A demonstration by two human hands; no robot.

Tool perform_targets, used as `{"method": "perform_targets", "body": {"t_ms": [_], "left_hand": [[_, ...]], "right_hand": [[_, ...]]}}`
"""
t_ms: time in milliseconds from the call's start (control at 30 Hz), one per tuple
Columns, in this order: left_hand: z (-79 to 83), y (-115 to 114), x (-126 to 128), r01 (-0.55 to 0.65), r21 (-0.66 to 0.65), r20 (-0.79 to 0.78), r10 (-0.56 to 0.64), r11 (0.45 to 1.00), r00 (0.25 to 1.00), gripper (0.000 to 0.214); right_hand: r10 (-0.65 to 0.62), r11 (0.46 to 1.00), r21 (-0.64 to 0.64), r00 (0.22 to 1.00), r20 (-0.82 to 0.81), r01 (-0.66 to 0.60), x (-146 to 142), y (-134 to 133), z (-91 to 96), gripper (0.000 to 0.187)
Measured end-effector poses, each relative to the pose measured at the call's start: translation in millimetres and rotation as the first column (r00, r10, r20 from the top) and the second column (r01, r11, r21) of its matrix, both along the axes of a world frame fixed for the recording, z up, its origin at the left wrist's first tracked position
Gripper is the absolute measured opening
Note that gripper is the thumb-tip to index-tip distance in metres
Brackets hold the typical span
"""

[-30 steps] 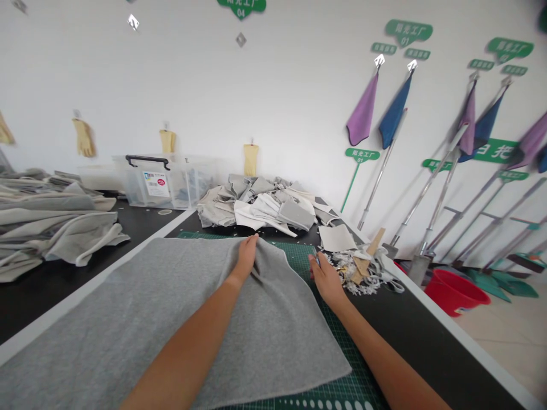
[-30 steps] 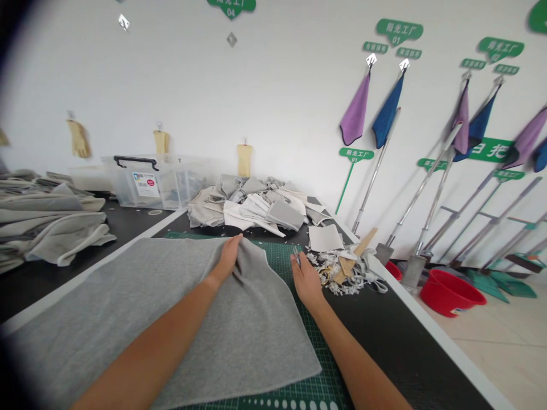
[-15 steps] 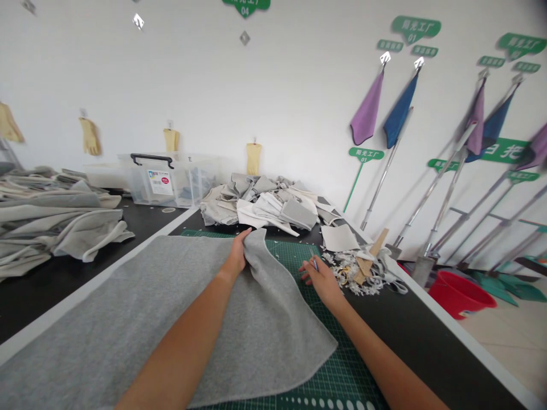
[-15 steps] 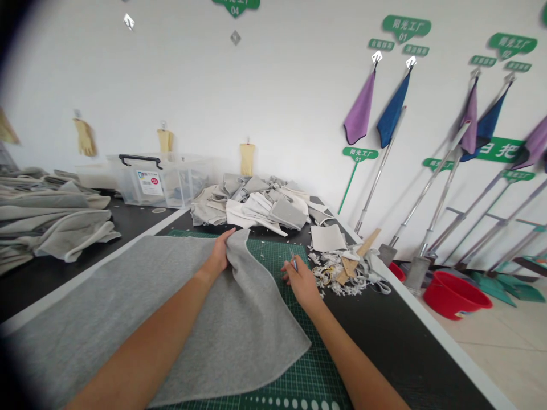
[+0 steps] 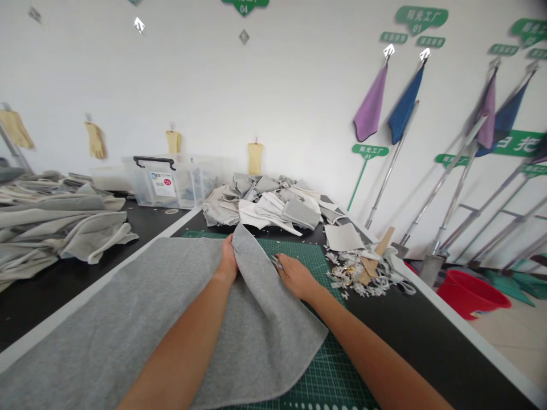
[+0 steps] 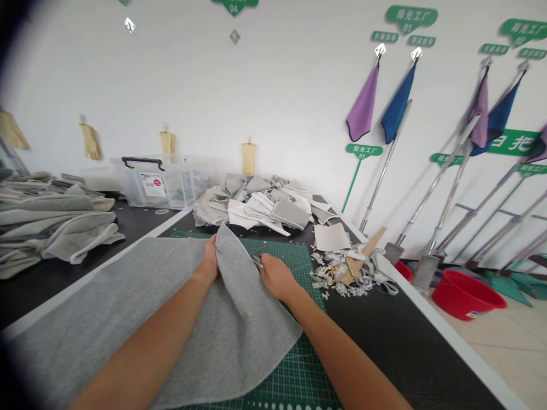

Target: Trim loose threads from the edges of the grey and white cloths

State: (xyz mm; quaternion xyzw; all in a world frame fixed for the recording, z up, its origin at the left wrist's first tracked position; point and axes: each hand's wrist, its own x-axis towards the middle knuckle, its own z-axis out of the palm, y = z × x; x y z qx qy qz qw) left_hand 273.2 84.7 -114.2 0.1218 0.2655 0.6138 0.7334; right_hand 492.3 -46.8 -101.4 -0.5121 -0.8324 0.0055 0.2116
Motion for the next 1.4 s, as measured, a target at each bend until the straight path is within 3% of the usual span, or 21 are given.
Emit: {"method": "perform_targets", "body": {"t_ms": [100, 233, 333, 400, 500, 600, 667, 733, 933, 1133, 1400], "left_hand": [[-0.6, 2, -1, 0.003, -0.006, -0.022, -0.004, 1.000, 1.000, 0.023], [-1.1, 1, -1, 0.007, 0.011, -0.037, -0.007, 1.000, 0.999, 0.023], [0.5, -2, 0, -0.002, 0.018, -0.082, 0.003, 1.000, 0.997, 0.025], [1.7, -3, 1, -0.002, 0.019, -0.106, 0.004, 1.000, 0.994, 0.027], [1.7, -3, 2, 0.012, 0.027, -0.096, -0.009, 1.000, 0.995, 0.027], [-0.2, -1, 2, 0.037, 0.025, -0.079, -0.035, 0.999, 0.996, 0.024], [-1.5, 1, 2, 0.043, 0.020, -0.084, -0.041, 0.999, 0.996, 0.023], [-2.4, 2, 1, 0.037, 0.018, -0.093, -0.035, 0.999, 0.995, 0.023], [-2.2, 0, 1, 0.036, 0.022, -0.064, -0.034, 0.999, 0.997, 0.019], [-1.4, 0, 1, 0.045, 0.023, -0.060, -0.044, 0.999, 0.997, 0.020], [0.0, 3, 2, 0.026, -0.014, -0.077, -0.027, 1.000, 0.997, 0.020]], "right_hand": [[-0.073, 0.997, -0.006, 0.997, 0.009, 0.073, 23, 1, -4.7, 0.031], [-0.209, 0.978, -0.002, 0.978, 0.024, 0.209, 79, -18, -9.8, 0.035], [-0.320, 0.947, -0.008, 0.944, 0.076, 0.321, 115, -34, -7.6, 0.033], [-0.418, 0.907, -0.004, 0.900, 0.125, 0.422, 124, -39, -3.3, 0.031], [-0.483, 0.876, 0.093, 0.867, 0.125, 0.474, 110, -37, 3.0, 0.029], [-0.321, 0.941, 0.139, 0.944, 0.074, 0.309, 75, -32, 4.1, 0.030], [-0.194, 0.978, 0.094, 0.980, 0.054, 0.188, 56, -32, 2.1, 0.031], [-0.147, 0.988, 0.047, 0.988, 0.035, 0.146, 49, -35, 0.0, 0.031], [-0.359, 0.932, -0.018, 0.932, 0.054, 0.361, 92, -52, 1.4, 0.029], [-0.480, 0.877, 0.075, 0.866, 0.142, 0.474, 116, -63, -1.5, 0.027], [-0.424, 0.895, 0.211, 0.897, 0.121, 0.394, 102, -62, -4.5, 0.030]]}}
